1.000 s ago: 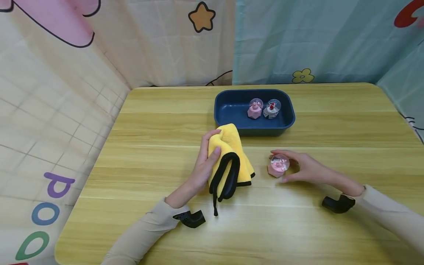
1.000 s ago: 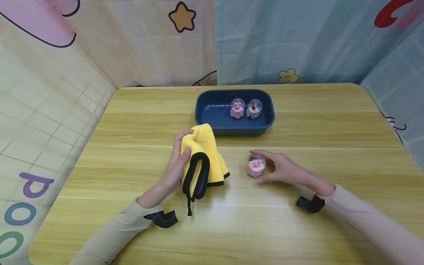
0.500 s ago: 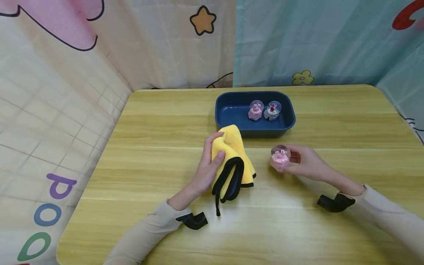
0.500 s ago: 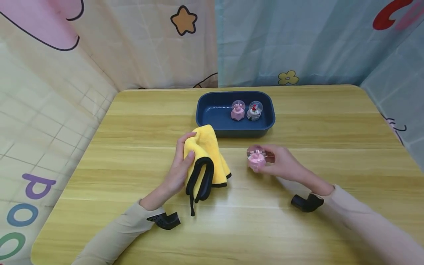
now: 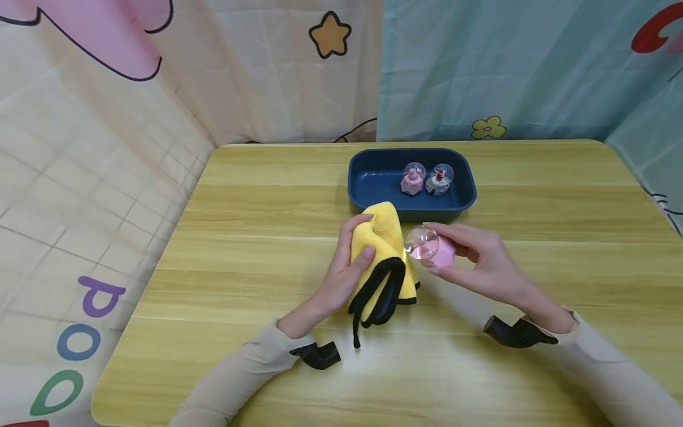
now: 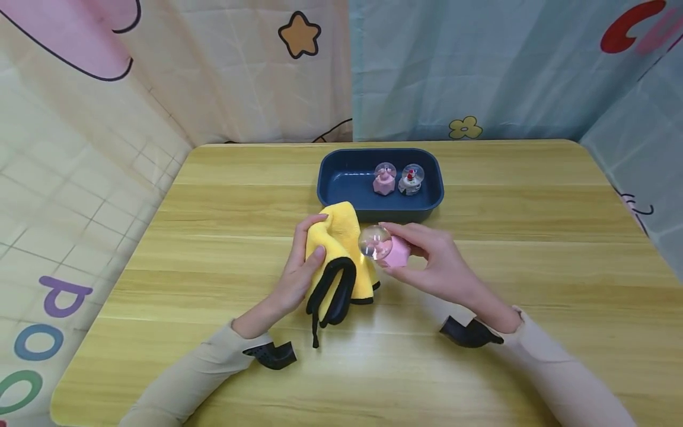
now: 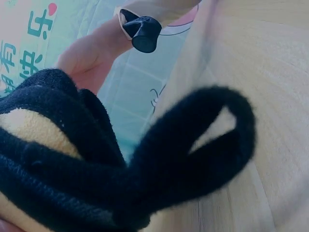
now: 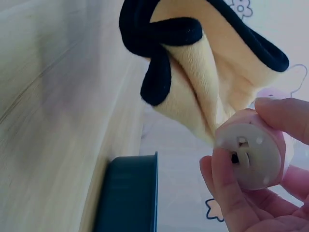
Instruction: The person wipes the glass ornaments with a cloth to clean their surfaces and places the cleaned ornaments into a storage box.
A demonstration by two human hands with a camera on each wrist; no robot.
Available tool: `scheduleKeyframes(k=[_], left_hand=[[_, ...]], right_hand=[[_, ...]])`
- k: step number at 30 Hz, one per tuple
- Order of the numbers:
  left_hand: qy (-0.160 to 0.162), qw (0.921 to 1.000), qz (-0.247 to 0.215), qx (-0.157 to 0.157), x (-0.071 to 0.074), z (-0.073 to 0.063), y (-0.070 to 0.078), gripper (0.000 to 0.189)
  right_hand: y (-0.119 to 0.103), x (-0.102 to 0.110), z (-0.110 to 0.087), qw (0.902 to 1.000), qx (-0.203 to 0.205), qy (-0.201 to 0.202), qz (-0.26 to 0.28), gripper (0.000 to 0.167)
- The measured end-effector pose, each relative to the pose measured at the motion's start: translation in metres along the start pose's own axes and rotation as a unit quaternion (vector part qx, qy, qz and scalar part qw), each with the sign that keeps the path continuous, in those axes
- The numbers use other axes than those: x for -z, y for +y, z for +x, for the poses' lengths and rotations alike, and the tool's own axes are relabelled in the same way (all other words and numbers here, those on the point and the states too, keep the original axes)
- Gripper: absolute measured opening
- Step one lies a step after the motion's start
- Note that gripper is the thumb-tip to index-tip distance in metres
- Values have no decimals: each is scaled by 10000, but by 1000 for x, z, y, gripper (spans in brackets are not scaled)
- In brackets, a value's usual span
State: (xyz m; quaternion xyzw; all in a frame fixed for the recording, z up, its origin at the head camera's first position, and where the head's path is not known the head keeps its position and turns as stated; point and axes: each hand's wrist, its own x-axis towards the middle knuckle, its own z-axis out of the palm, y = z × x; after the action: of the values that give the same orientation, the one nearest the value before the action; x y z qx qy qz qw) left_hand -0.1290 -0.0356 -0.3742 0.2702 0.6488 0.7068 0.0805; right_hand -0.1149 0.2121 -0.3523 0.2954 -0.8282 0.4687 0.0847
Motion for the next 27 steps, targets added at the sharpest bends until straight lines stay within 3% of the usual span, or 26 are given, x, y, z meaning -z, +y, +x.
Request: scheduleKeyframes(k=[9, 13, 19, 22, 27], left_hand=[[-84, 9999, 63, -107, -3, 1, -1, 65], [-146, 9998, 58, -147, -4, 1, -2, 68], [-307, 9990, 224, -225, -6, 0, -2, 73], [-393, 9970, 514, -417, -5, -1, -3, 74], [-438, 9872, 1191, -969, -3, -1, -4, 70]], right_hand=[[-7, -11, 6, 9955, 577, 417, -628, 78], [-9, -17, 10, 9901, 1015, 659, -714, 71], [-14, -24, 14, 9858, 1225, 791, -835, 65], [-16, -24, 15, 9868, 1226, 816, -671, 61], [-16, -23, 15, 9901, 1143, 765, 269, 50]])
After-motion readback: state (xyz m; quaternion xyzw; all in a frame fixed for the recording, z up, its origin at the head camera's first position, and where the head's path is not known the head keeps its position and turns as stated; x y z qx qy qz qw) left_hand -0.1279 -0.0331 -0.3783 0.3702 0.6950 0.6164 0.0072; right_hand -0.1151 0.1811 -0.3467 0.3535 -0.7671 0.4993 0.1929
